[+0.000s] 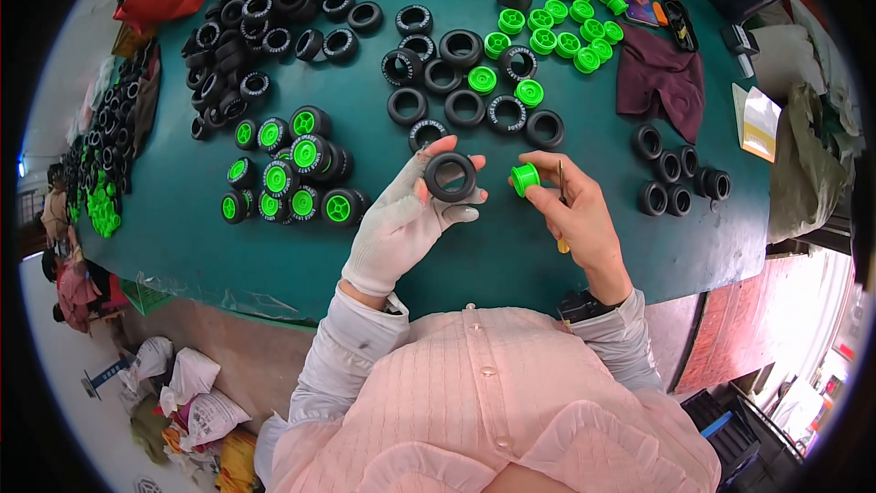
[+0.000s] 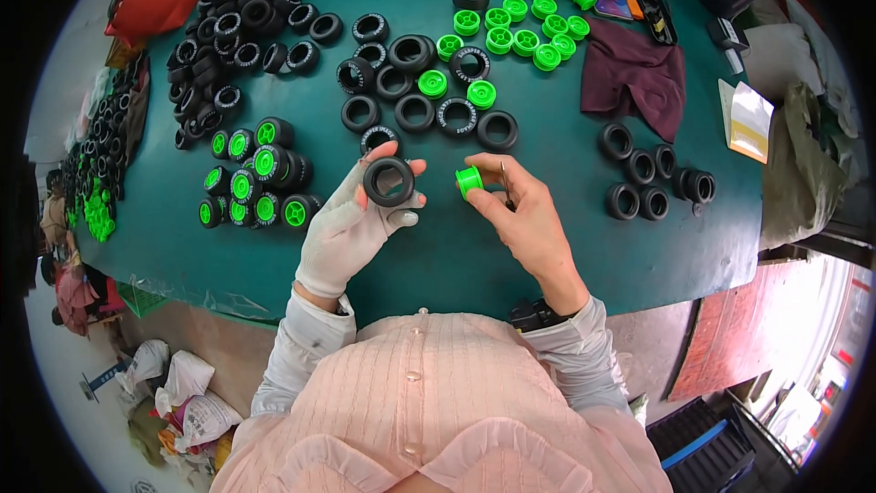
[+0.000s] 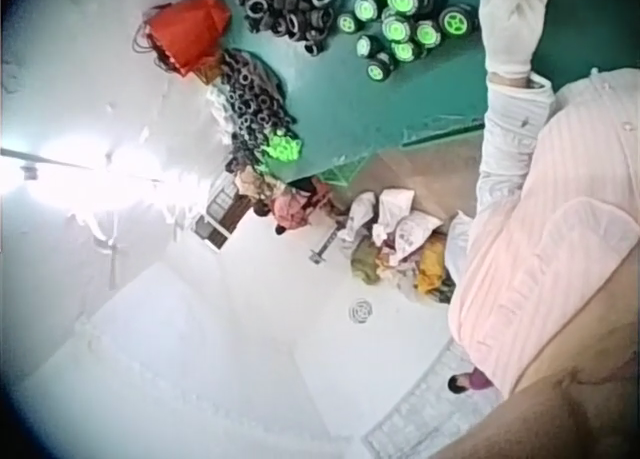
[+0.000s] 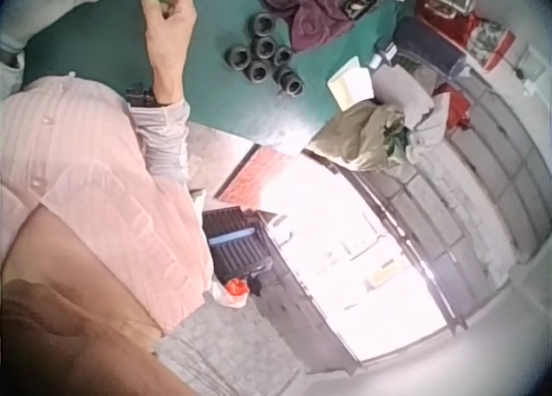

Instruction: Manually inserting green plastic wheel hubs into black rubber tires.

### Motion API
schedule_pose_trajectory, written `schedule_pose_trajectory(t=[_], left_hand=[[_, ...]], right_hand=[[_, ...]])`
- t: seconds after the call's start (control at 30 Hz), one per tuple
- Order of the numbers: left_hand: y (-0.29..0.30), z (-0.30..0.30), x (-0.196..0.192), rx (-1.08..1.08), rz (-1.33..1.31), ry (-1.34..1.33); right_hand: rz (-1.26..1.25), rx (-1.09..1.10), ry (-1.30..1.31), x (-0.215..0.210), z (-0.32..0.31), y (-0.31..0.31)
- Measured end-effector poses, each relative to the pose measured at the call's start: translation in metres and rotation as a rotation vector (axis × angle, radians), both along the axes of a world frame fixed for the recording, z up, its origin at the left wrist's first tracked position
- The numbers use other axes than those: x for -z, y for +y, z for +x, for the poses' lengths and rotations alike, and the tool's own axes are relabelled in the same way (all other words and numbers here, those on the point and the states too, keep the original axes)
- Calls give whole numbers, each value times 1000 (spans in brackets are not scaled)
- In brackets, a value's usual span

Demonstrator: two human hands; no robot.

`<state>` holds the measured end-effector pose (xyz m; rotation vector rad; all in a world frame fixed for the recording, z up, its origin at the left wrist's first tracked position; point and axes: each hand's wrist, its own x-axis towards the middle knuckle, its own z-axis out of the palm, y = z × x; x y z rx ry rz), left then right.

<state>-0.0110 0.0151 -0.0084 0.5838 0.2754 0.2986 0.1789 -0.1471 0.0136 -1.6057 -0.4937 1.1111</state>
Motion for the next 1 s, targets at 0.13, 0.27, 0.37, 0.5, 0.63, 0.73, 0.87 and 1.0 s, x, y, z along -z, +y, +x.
schedule_pose_trajectory(t=[0.13, 0.27, 0.37, 0.5, 0.63, 0.73, 0.87, 1.0], left_hand=[[-1, 1, 3, 3, -1, -6], [0, -1, 5, 33, 24, 26], [-2, -2, 6, 30, 61, 26], [-5, 0, 11, 69, 25, 11], [-10, 6, 0, 1, 62, 94], [-7, 3, 1, -1, 37, 57], [-6, 1, 1, -7, -22, 32], [-9, 3, 1, -11, -28, 19]], right_hand=[[16, 16, 13, 3, -1, 1], [38, 18, 40, 1, -4, 3], [85, 26, 44, -6, -10, 9], [199, -14, -89, -2, -19, 15], [273, -31, -261, -7, -24, 19], [263, -17, -282, -8, -25, 16], [263, 19, -245, -3, -22, 12], [253, 34, -201, -1, -20, 7]])
